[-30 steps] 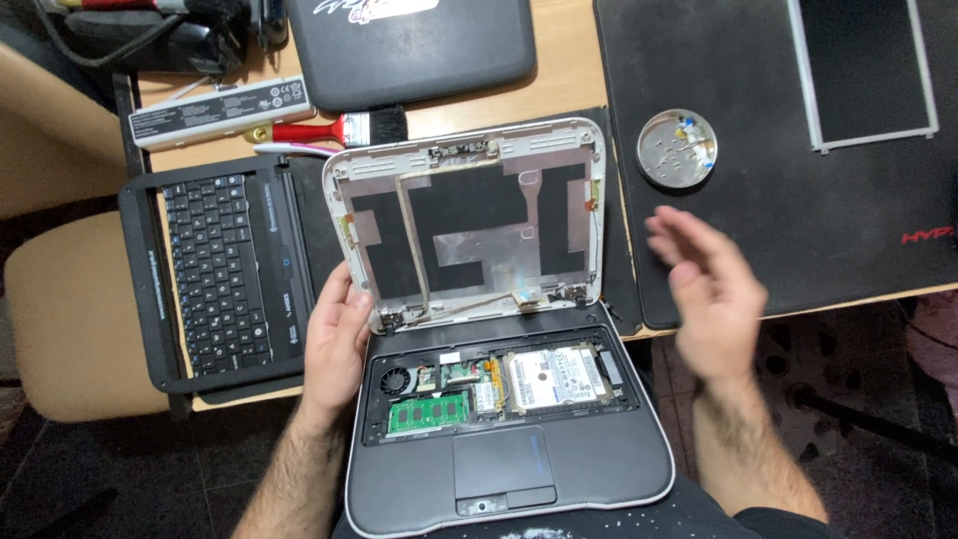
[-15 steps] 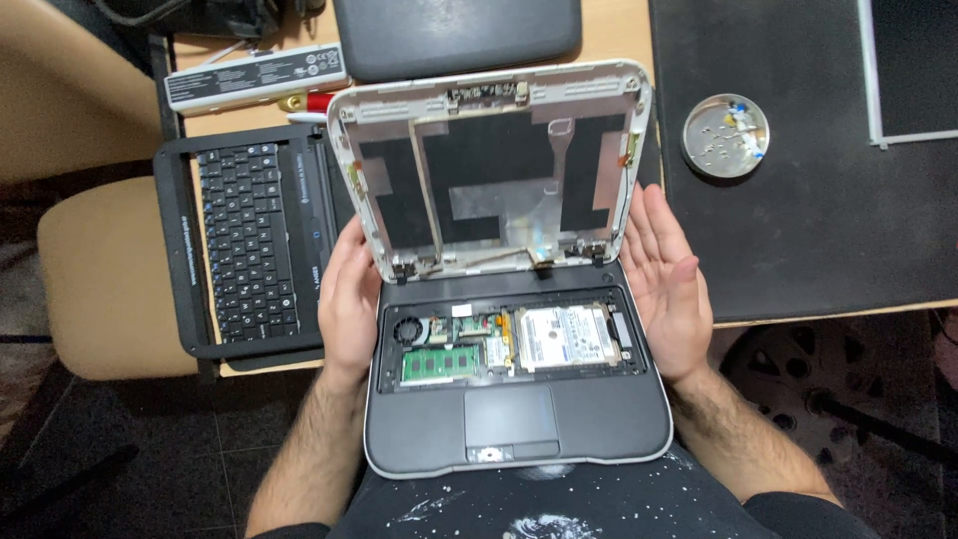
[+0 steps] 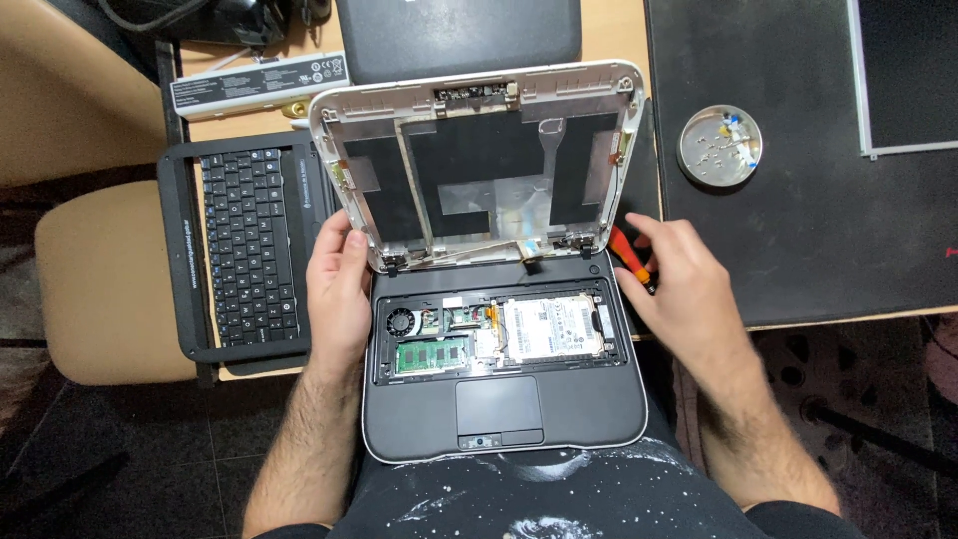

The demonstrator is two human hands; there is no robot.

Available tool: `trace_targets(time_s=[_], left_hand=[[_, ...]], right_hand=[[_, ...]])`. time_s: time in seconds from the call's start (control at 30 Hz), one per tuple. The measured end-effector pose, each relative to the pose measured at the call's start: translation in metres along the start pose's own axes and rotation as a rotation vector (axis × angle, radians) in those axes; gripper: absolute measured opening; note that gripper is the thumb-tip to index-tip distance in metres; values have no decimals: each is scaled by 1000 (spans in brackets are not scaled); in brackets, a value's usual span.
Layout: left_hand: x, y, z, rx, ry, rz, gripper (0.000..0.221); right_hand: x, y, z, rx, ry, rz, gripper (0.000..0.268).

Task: Removing the screen and internal screws from a laptop using a screwdriver.

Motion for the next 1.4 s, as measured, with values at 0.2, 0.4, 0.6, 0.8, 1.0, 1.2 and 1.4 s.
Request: trace_targets(time_s=[0.2, 0.4, 0.6, 0.8, 1.0, 1.2, 1.4], left_hand=[[26, -39, -49, -126, -86, 97, 74], [56, -42, -51, -253, -134, 206, 94], [56, -47, -44, -184, -158, 195, 95], [39, -46, -29, -209, -279, 215, 86], [30, -52, -17, -311, -378, 249, 83], [29, -61, -11, -1042, -698, 253, 86], [19, -94, -20, -1369, -799, 303, 94]], right_hand=[[-6, -5, -24, -47, -63, 105, 37], [-5, -49, -18, -1045, -137, -185, 27], [-9, -53, 42, -900, -129, -466, 37], [-22, -41, 39, -761, -15, -508, 36], [-29, -33, 41, -627, 39, -493, 32], [-23, -46, 21, -76, 249, -573, 43], [-42, -40, 43, 91, 367, -529, 44]])
Point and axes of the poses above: each hand's wrist, its own x-axis away from the middle knuckle, its own y-axis out of the back of the hand, z = x × y, the point moved 1 cm from there along -x, towards the middle knuckle, and after that the axes turned 13 degrees about x, right-handed, at the moved point
